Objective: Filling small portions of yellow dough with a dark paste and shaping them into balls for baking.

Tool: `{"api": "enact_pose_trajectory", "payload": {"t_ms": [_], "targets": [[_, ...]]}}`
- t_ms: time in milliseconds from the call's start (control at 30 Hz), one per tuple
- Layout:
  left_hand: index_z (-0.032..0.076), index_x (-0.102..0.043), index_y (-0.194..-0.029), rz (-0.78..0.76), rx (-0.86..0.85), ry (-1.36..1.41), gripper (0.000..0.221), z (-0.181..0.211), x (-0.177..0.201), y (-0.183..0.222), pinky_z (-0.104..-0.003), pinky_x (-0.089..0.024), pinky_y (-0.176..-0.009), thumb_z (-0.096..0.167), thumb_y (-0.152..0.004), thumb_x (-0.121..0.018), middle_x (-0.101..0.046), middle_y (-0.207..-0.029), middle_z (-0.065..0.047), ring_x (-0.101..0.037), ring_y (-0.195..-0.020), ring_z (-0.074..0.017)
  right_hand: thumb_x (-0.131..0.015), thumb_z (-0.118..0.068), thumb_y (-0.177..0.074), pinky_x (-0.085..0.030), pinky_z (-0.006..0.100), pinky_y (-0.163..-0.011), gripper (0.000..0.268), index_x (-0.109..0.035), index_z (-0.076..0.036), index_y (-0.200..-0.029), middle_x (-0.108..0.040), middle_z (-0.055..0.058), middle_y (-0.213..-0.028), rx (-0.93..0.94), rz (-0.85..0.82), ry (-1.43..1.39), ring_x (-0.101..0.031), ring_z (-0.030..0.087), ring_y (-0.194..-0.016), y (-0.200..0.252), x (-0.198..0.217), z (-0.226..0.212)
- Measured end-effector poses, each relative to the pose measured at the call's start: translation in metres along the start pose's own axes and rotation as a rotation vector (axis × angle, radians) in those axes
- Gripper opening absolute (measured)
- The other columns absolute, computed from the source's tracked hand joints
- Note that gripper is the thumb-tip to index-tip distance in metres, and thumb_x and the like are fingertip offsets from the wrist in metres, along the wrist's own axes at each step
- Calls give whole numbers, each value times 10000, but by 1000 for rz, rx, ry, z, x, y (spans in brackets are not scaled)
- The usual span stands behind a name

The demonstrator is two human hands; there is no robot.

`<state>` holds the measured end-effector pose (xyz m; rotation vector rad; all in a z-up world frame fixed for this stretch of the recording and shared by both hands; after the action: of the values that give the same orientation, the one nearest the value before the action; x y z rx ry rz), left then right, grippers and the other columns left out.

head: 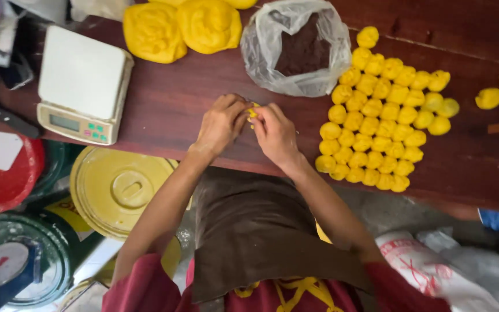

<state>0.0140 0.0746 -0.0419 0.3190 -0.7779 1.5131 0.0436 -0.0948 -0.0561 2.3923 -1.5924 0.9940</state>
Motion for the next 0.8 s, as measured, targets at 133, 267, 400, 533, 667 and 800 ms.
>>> {"api": "enact_pose_trajectory", "payload": {"t_ms": [133, 267, 400, 533, 667, 800], "targets": [[79, -712, -1032, -14, -22, -3, 119, -15, -5, -2, -448, -552, -800, 76, -915, -732, -660, -1026, -105, -654, -977, -343, -713, -31, -944, -545, 431, -719, 148, -637, -63, -1067, -643, 123, -979, -9, 27, 188, -678, 335, -866, -7, -7, 2], [89, -714, -1042, -72, -34, 102, 123, -15, 0, -8, -458, -547, -785, 54, -924, -716, -654, -989, -109, -662, -941, -342, -714, -84, -895, -563, 412, -704, 241, -643, -52, -1123, -668, 120, -955, -195, 62, 171, -694, 306, -831, -18, 1, -30], [2, -556, -1435, -34, 11, 191, 523, -25, 7, 5, -454, -540, -841, 8, -923, -661, -675, -1044, -161, -669, -946, -346, -743, -132, -916, -574, 385, -670, 211, -641, -44, -1078, -699, 125, -964, -297, 91, 171, -726, 269, -792, -15, -13, -25], [27, -438, -1531, -16, 190, 503, 534, -38, -6, 18, -379, -578, -969, -25, -1010, -544, -701, -1232, -173, -714, -1068, -266, -719, -99, -969, -575, 370, -689, 86, -646, -57, -984, -706, 106, -945, -332, 161, 113, -728, 269, -814, -20, -13, -21], [6, -437, -1505, 16, 219, 412, 500, -41, -10, 13, -347, -563, -961, -2, -1019, -557, -685, -1256, -161, -698, -1066, -234, -720, -58, -945, -568, 337, -721, 62, -674, -32, -978, -696, 86, -921, -348, 335, 70, -703, 207, -817, -11, 36, 1], [-13, -456, -1494, 87, 219, 403, 474, -21, -14, 7, -354, -550, -981, -19, -1026, -534, -686, -1259, -160, -691, -1088, -234, -688, -14, -1015, -533, 276, -787, 34, -684, -34, -1042, -679, 51, -957, -309, 555, 35, -638, 117, -864, -19, 146, 53]]}}
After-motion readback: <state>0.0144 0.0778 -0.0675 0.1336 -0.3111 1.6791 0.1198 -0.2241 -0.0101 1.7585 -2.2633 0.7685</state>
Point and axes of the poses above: each hand's wrist, its own y-axis away from the middle knuckle, its own x-axis out of the back of the hand, z = x × y, the point moved 2 cm from there along -y, towards the middle knuckle
